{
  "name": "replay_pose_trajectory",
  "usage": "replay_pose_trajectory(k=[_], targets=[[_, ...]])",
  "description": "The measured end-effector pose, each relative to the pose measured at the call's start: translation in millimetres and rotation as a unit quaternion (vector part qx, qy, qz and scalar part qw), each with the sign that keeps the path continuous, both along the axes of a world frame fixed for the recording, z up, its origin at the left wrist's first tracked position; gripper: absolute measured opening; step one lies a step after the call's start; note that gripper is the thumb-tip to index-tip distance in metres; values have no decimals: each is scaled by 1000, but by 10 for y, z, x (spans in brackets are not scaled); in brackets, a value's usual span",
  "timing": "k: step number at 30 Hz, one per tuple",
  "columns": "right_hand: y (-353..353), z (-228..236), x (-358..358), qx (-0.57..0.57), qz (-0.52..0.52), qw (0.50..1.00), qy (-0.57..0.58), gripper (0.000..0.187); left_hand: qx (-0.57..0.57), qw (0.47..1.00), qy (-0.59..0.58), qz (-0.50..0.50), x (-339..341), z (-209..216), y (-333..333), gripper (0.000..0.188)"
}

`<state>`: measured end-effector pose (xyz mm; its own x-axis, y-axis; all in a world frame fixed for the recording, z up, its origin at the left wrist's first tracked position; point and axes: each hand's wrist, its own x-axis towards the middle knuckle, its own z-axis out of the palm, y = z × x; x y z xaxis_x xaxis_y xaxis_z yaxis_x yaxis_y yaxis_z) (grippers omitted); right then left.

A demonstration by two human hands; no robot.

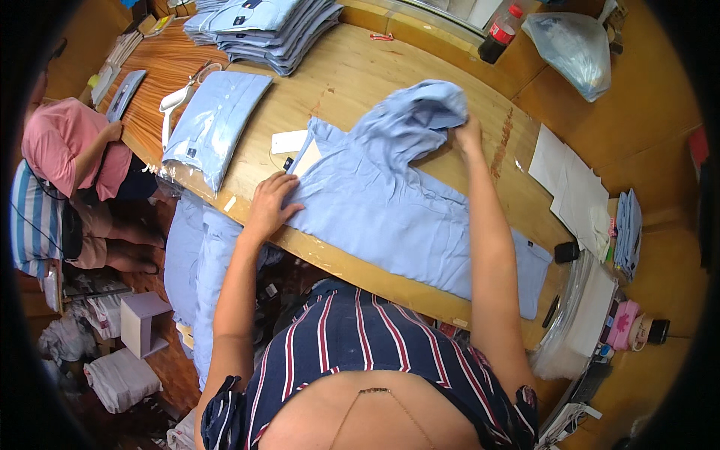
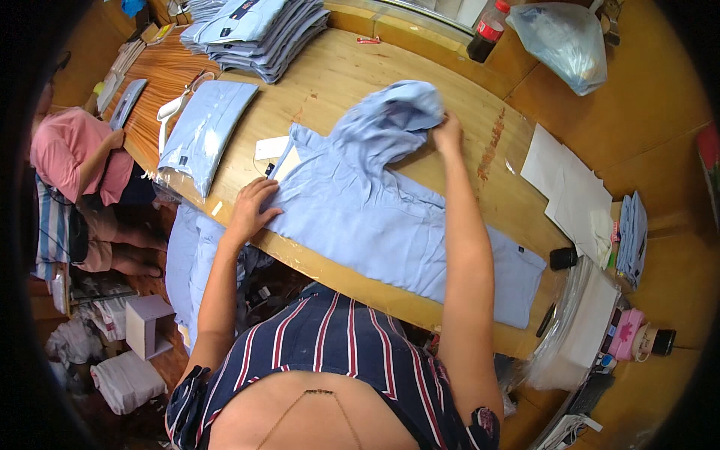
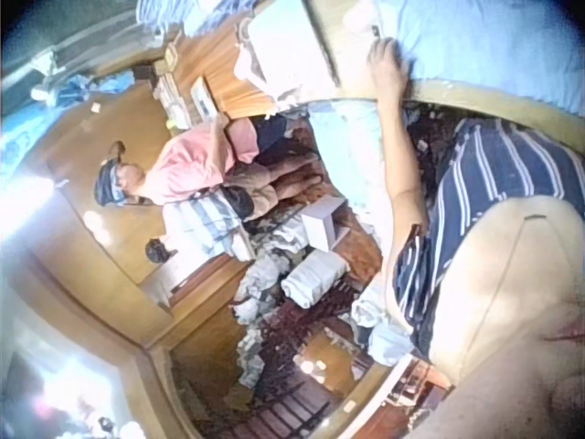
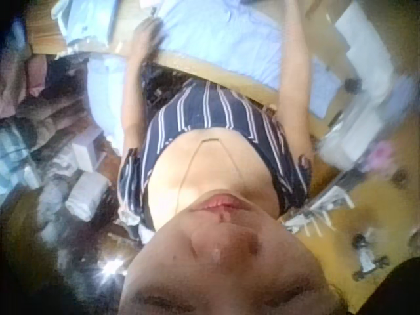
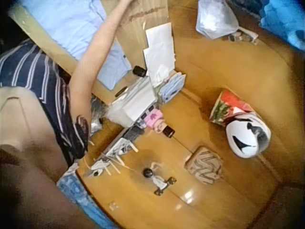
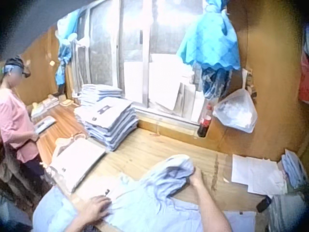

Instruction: The person unfolds a blue shirt, checks the buttons, and then folds the shirt over a cardboard template before placing it into a plastic bag.

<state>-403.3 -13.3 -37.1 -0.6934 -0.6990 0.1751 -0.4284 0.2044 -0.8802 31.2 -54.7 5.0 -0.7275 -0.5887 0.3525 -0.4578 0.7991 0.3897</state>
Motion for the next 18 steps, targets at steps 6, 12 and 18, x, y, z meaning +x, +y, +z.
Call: replay_pose_trajectory(k=[6,12,18], targets=[[-242,-375,-584,171,-108,978,53,63,76,997,22,15,-38,-158,-210,43],[-747,-289,-593,175,-53,980,-81,52,98,995,27,13,-218,-88,-284,49],[-227,1246,352,-135,306,942,-21,19,76,995,-7,58,-68,-122,-207,54]])
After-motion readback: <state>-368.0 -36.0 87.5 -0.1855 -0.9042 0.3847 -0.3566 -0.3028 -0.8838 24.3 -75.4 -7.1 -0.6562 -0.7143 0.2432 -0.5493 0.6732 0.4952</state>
